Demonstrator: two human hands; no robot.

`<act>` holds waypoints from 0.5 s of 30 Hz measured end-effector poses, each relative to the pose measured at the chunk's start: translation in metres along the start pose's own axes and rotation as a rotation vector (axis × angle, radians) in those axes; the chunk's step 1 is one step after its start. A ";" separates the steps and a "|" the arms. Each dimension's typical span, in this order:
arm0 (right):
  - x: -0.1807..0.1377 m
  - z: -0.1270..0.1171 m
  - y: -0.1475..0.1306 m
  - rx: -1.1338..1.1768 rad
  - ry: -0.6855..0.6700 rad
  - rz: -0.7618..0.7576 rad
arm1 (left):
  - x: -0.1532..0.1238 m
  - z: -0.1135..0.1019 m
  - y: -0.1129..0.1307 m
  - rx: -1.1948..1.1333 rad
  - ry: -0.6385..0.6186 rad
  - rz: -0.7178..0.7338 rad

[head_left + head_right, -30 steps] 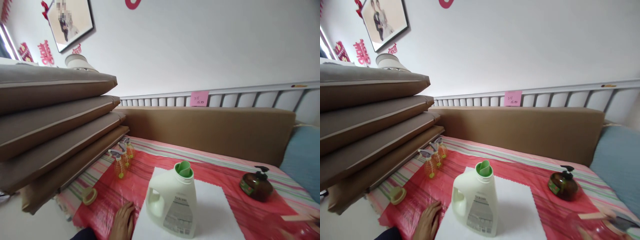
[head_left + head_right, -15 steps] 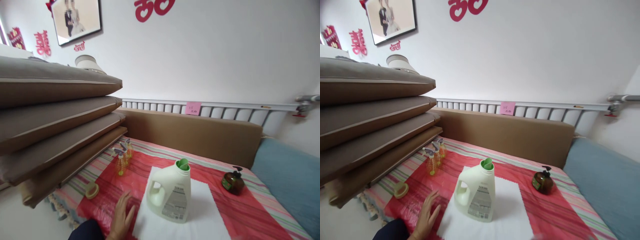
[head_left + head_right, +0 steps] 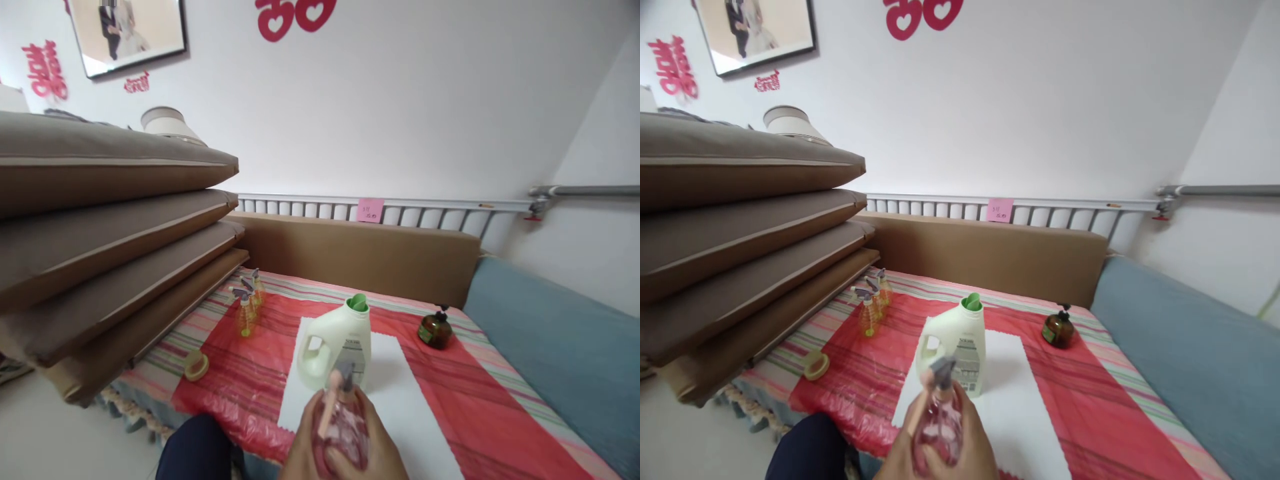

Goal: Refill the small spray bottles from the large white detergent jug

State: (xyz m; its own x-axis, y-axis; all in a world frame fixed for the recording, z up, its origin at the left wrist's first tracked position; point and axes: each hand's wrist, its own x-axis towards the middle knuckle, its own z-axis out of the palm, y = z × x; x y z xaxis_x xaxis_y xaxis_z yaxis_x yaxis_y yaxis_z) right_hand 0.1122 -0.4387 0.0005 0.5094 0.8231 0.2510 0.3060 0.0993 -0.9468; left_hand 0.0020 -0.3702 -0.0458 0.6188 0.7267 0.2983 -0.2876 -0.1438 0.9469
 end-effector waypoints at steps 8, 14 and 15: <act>0.001 0.015 -0.017 0.822 -0.171 0.355 | -0.004 -0.022 0.029 0.122 0.252 0.062; -0.016 0.026 -0.005 1.421 -0.423 0.642 | -0.011 -0.018 0.021 0.100 -0.016 -0.017; -0.019 0.023 -0.004 1.438 -0.383 0.654 | -0.013 -0.018 0.022 0.105 -0.076 -0.054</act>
State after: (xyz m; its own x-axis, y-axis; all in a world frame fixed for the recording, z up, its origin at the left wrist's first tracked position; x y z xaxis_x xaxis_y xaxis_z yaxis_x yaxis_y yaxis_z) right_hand 0.0827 -0.4419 -0.0047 -0.0431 0.9939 -0.1017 -0.9454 -0.0735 -0.3176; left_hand -0.0255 -0.3703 -0.0307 0.6860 0.6827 0.2515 -0.1772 -0.1785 0.9679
